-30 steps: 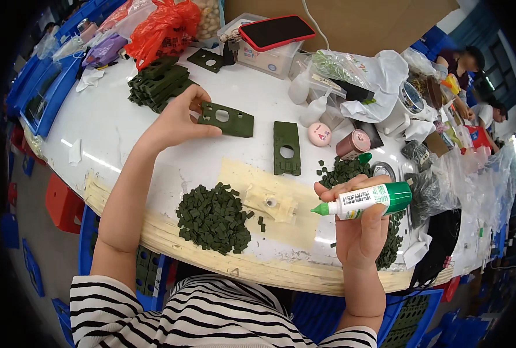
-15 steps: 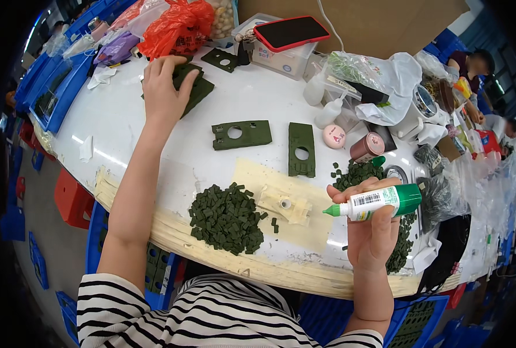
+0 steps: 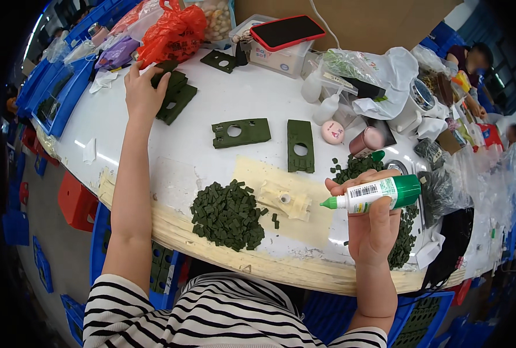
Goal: Assembling plastic toy tank hulls and turrets using glue at a factory workstation.
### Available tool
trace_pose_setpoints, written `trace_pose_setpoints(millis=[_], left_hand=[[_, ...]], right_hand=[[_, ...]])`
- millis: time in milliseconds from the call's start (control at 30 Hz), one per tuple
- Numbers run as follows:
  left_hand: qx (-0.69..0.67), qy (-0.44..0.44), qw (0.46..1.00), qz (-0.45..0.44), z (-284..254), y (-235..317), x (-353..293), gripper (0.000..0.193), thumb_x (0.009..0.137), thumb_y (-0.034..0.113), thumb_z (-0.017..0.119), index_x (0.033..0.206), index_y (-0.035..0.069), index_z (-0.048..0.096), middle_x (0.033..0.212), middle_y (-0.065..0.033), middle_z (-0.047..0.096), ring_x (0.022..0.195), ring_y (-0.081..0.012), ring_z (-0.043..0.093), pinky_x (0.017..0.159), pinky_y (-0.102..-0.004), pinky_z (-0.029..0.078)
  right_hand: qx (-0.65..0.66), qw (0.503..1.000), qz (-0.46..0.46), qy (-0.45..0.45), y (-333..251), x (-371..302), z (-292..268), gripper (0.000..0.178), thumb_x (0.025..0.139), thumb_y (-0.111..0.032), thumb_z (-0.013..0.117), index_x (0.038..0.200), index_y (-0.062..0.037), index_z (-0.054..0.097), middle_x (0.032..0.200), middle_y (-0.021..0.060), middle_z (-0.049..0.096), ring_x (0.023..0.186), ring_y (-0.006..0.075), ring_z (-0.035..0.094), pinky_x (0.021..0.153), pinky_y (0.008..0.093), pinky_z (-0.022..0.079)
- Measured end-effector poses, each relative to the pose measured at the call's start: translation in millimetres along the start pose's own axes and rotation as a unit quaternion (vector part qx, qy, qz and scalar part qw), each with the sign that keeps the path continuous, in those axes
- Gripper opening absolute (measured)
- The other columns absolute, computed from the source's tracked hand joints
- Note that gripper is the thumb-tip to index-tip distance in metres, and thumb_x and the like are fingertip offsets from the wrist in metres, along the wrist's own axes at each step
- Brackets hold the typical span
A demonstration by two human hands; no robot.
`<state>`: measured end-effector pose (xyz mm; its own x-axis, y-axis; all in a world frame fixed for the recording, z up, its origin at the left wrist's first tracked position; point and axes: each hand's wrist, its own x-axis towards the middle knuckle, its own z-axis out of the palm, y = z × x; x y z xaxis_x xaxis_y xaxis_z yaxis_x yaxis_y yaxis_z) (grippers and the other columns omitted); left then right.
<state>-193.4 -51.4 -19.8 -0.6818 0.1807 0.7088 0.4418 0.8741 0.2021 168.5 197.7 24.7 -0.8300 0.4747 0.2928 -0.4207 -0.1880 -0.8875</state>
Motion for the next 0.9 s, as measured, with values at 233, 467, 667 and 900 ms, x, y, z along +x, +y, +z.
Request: trace_pose_setpoints(millis=[233,467,667,900], left_hand=[[-0.030,0.085,0.996,0.020,-10,15,2,0.040,0.076,0.021,0.081,0.110,0.012,0.062,0.129,-0.0161,0.051,0.115,-0.0351,0.050,0.086,-0.0446,0.050],[-0.009,0.006,0.997,-0.079,2,-6,3,0.058,0.078,0.040,0.078,0.117,0.005,0.053,0.097,-0.0177,0.064,0.095,-0.0370,0.060,0.085,-0.0453,0.047],[-0.018,0.032,0.999,-0.011,-3,-1,4,0.053,0.078,0.035,0.075,0.117,0.004,0.056,0.089,-0.0148,0.068,0.086,-0.0323,0.063,0.086,-0.0450,0.047],[-0.475,-0.037,0.879,-0.018,-56,65,-5,0.042,0.087,0.016,0.065,0.122,-0.004,0.056,0.101,-0.0130,0.067,0.095,-0.0188,0.065,0.077,-0.0338,0.055]], right_hand=[[-0.001,1.000,-0.001,-0.002,1,0,1,0.042,0.094,-0.042,0.062,0.110,-0.0059,0.049,0.097,0.0075,0.055,0.092,0.0252,0.066,0.099,0.0536,0.048],[0.006,1.000,-0.003,-0.001,0,0,0,0.042,0.093,-0.041,0.063,0.111,-0.0064,0.048,0.096,0.0078,0.057,0.093,0.0253,0.066,0.099,0.0536,0.048],[0.020,1.000,-0.006,0.002,1,-1,0,0.041,0.093,-0.040,0.064,0.111,-0.0067,0.048,0.097,0.0086,0.059,0.093,0.0258,0.067,0.099,0.0536,0.048],[0.022,1.000,-0.014,0.003,-1,0,-1,0.041,0.092,-0.038,0.066,0.111,-0.0067,0.049,0.097,0.0088,0.061,0.094,0.0255,0.067,0.099,0.0530,0.049]])
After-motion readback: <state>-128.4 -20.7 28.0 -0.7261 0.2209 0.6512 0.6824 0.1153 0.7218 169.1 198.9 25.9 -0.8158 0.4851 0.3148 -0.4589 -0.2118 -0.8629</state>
